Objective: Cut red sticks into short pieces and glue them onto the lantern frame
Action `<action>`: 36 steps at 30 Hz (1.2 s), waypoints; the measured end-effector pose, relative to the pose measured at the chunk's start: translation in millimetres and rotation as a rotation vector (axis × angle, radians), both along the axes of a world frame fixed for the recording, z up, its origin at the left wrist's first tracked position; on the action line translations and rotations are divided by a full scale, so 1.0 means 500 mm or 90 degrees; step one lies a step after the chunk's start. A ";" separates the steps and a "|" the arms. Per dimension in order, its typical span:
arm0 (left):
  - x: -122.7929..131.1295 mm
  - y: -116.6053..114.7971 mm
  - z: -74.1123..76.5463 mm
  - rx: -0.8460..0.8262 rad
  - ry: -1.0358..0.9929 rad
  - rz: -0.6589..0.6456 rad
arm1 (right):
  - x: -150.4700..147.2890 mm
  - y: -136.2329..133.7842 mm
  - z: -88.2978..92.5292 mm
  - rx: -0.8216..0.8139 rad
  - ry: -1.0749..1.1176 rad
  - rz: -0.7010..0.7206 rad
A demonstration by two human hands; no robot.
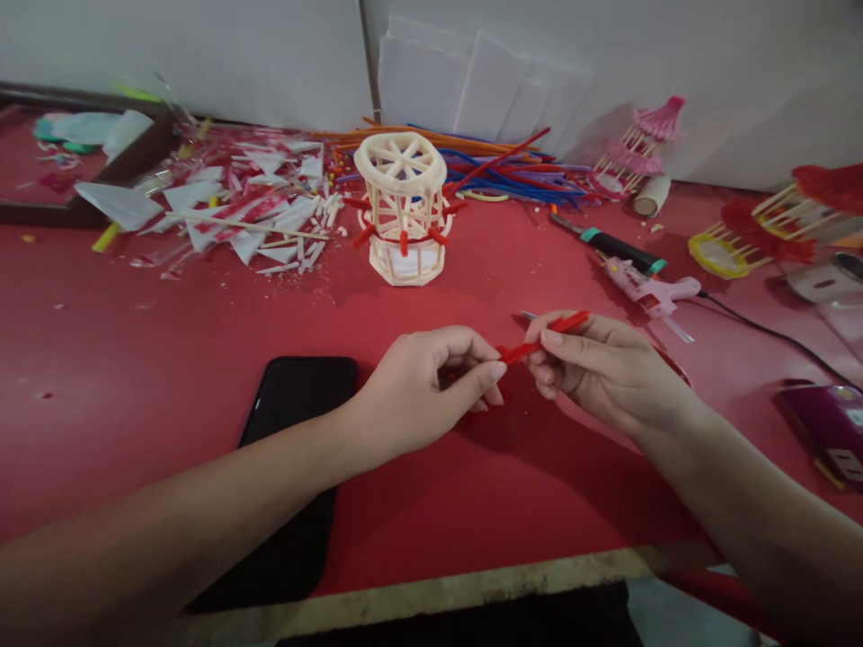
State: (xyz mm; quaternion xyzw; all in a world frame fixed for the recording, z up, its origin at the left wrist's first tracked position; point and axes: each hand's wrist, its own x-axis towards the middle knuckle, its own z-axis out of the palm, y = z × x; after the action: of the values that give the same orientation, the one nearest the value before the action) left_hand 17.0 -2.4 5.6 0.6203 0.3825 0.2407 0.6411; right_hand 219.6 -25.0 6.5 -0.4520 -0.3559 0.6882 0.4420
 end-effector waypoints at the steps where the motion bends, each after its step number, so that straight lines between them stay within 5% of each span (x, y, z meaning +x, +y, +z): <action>1: 0.000 0.000 0.000 0.001 -0.003 -0.003 | 0.002 0.001 0.002 0.003 -0.002 0.006; 7: -0.003 0.000 0.002 0.065 0.024 -0.047 | 0.010 0.001 0.010 0.052 -0.082 0.034; 15: -0.008 0.008 -0.008 0.098 0.090 -0.006 | 0.024 0.003 0.003 0.054 -0.071 0.070; 29: -0.011 0.006 -0.012 0.271 0.168 -0.004 | 0.043 0.023 -0.006 0.097 -0.142 -0.057; 36: -0.005 0.008 -0.009 0.120 0.086 0.035 | 0.022 0.017 -0.014 0.141 -0.089 -0.111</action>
State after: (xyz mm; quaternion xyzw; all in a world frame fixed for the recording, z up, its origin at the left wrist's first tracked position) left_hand 14.8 1.6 1.2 0.6820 0.4172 0.2510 0.5458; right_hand 230.7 -16.4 -0.7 -0.4766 -0.4189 0.5706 0.5213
